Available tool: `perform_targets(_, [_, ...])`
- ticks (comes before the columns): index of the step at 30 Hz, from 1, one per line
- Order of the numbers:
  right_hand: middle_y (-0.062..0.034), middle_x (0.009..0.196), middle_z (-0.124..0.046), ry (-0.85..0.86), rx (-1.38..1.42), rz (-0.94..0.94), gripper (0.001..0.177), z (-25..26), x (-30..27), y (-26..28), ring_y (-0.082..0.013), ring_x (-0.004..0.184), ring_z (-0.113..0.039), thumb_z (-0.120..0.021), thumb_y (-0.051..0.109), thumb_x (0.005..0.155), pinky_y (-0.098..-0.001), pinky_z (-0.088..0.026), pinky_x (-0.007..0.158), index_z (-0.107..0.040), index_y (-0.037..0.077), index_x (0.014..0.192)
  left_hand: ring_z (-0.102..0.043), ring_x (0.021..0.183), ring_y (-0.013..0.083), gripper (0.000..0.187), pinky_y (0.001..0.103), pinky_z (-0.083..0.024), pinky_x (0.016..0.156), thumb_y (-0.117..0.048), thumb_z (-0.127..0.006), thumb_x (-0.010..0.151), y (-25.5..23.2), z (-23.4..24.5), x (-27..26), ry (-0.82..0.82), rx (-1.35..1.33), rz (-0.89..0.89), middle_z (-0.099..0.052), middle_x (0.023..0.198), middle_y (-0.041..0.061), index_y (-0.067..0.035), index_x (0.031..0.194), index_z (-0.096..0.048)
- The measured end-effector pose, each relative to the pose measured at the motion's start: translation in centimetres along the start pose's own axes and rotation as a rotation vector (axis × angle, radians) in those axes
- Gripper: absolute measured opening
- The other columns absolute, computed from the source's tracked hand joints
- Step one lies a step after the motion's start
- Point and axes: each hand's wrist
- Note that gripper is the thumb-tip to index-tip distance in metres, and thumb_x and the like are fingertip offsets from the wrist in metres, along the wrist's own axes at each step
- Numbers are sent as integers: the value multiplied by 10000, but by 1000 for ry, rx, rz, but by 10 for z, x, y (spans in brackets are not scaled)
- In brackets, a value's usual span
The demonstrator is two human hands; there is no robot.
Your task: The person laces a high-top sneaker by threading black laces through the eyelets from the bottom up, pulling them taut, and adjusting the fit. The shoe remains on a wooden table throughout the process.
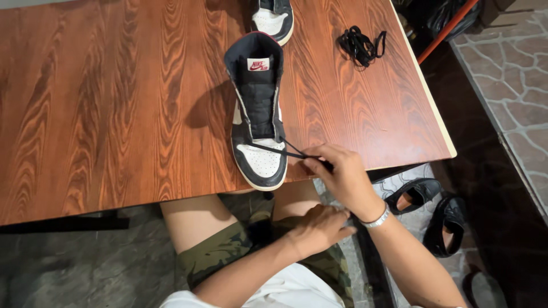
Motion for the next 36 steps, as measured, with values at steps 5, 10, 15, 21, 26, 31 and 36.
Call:
perform_targets(5, [-88,792,-756,-24,168,-224,142,7,-6,-10,-122,702,-713,-725,126,929,-273,-560,635,-739,-6,982,-673,788,289,149,431,-553,749,-211,-746,906,-16,101,-34,-38,12,-285,-678,806,99,-70,954,-734])
perform_targets(10, [-61,763,-765,-71,188,-243,156,9,-13,-13,-81,693,-698,-712,138,954,-251,-546,621,-743,-14,974,-660,1219,285,189,365,-534,1051,-115,-684,989,-4,186,-8,-409,335,-330,-728,1234,116,-24,1152,-714])
perform_targets(15, [-81,765,-768,-113,133,-182,137,8,-17,1,-107,705,-744,-707,126,941,-255,-555,607,-726,-6,968,-487,1392,332,426,557,-324,1172,-227,-655,907,11,212,15,-299,499,-280,-644,1377,140,-1,1268,-678])
perform_targets(21, [-137,707,-695,-120,-61,-167,121,14,-17,10,-191,546,-670,-711,136,941,-309,-488,520,-710,15,943,-492,1418,314,420,559,-319,1212,-203,-615,927,20,205,11,-302,408,-217,-644,1377,120,-2,1291,-674])
perform_targets(26, [-151,656,-653,-114,-107,-188,136,19,-18,10,-211,482,-585,-725,147,939,-329,-444,493,-715,13,951,-504,1417,319,404,555,-343,1201,-181,-590,937,25,205,11,-320,398,-217,-653,1379,121,1,1286,-681])
perform_targets(31, [-131,685,-667,-117,-65,-156,133,22,-23,6,-171,511,-592,-711,138,948,-302,-455,504,-698,6,948,-507,1415,321,408,539,-350,1205,-181,-590,934,23,207,13,-320,386,-234,-657,1375,122,1,1288,-684])
perform_targets(36, [-112,664,-660,-122,-77,-165,134,26,-29,5,-146,498,-579,-706,131,953,-289,-457,500,-693,-2,948,-511,1412,319,412,530,-345,1209,-192,-595,934,24,208,12,-324,382,-232,-661,1368,121,-5,1290,-685])
Point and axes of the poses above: each hand's wrist, its own x-axis towards the middle knuckle, its own z-axis out of the back of the hand, y = z × x
